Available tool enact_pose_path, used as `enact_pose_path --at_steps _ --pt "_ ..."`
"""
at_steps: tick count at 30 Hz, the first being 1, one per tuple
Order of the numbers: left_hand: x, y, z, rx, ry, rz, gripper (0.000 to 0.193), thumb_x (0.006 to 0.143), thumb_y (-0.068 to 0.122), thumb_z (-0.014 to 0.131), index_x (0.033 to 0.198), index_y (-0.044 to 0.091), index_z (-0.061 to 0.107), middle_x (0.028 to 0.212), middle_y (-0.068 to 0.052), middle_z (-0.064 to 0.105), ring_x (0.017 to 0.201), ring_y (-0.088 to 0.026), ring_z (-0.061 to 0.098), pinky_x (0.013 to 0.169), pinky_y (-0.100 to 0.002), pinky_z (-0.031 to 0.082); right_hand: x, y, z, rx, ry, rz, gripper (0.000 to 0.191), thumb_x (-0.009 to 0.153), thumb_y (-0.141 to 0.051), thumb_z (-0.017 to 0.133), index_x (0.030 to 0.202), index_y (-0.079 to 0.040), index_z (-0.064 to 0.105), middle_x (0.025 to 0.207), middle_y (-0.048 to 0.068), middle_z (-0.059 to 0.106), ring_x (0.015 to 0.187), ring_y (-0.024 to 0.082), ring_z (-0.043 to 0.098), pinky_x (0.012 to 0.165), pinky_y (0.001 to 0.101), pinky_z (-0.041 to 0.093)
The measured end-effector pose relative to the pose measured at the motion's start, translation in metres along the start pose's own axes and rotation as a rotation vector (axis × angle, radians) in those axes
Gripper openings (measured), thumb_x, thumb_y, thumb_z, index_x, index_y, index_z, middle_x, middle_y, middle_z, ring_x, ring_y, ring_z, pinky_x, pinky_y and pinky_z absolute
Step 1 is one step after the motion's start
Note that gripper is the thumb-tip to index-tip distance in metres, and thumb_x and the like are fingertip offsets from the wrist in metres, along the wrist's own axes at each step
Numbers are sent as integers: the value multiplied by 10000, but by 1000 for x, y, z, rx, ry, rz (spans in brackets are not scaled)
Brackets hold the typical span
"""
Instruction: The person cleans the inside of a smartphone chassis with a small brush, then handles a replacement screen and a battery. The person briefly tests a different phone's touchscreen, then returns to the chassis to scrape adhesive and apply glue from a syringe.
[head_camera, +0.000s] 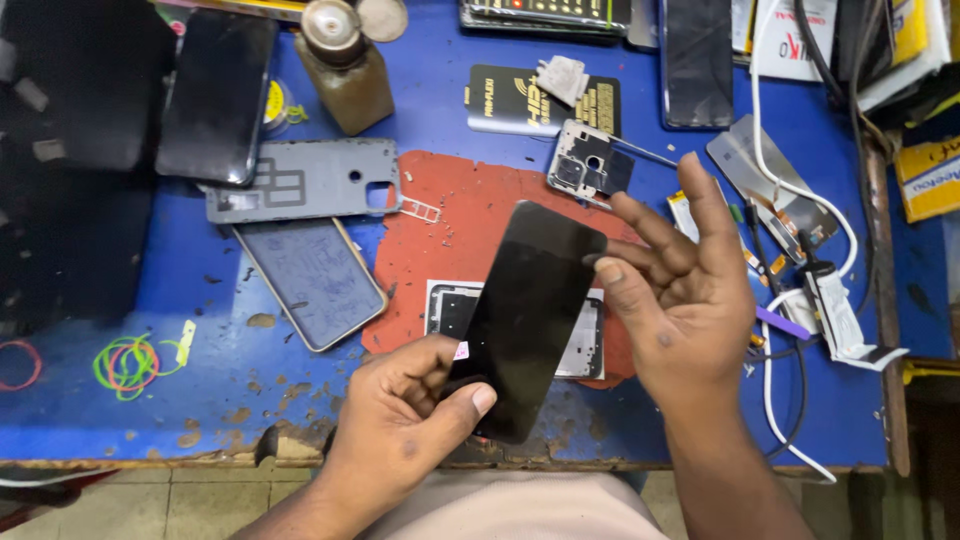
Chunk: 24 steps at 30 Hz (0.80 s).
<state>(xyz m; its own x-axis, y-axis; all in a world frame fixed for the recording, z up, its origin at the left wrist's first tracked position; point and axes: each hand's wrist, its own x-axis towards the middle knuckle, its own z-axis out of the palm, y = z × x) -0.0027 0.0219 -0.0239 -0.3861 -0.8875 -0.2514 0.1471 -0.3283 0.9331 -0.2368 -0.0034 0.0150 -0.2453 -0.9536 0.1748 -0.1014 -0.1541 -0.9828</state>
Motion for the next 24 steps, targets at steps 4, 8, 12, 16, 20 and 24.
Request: enact_pose_path --at_steps 4,8,12,16,20,24 --pt "2 3 -2 170 54 205 174 866 51 752 1020 -17 711 786 16 731 672 -34 626 584 -231 527 3 -4 -10 69 -88 78 762 909 47 701 1593 10 367 1353 184 676 1194 180 679 1029 298 562" --pt "3 24 5 501 92 464 150 841 54 767 978 7 727 752 -31 713 624 -94 685 557 -266 530 1 1 -22 248 -197 156 640 913 41 753 1501 42 502 1228 169 700 1092 190 692 968 311 573" --pt "5 51 6 430 -99 323 230 898 135 722 1088 7 743 894 -55 746 750 -133 722 649 -284 537 -2 5 -31 412 -208 169 312 960 6 795 1221 54 632 1101 179 724 1036 223 710 901 339 594" --pt "14 48 -1 -218 -425 2 587 895 377 682 1314 -22 583 1171 -86 722 1022 -157 720 884 -300 578 -2 3 -33 648 -397 115 185 1010 -46 785 1135 6 659 1030 142 738 986 238 739 860 366 631" --pt "17 22 5 -522 -648 -276 694 946 218 764 1528 -48 495 1116 -110 698 949 -160 663 843 -303 535 2 0 -36 490 -414 116 252 970 -57 757 1196 -7 657 1115 136 735 1060 232 729 905 363 634" --pt "16 12 6 -455 -275 -263 474 859 68 757 1267 -67 556 1124 -156 740 982 -202 725 873 -369 587 13 -11 -70 -189 23 -51 223 1028 -45 719 1242 -7 667 1172 126 739 1060 190 722 930 320 623"
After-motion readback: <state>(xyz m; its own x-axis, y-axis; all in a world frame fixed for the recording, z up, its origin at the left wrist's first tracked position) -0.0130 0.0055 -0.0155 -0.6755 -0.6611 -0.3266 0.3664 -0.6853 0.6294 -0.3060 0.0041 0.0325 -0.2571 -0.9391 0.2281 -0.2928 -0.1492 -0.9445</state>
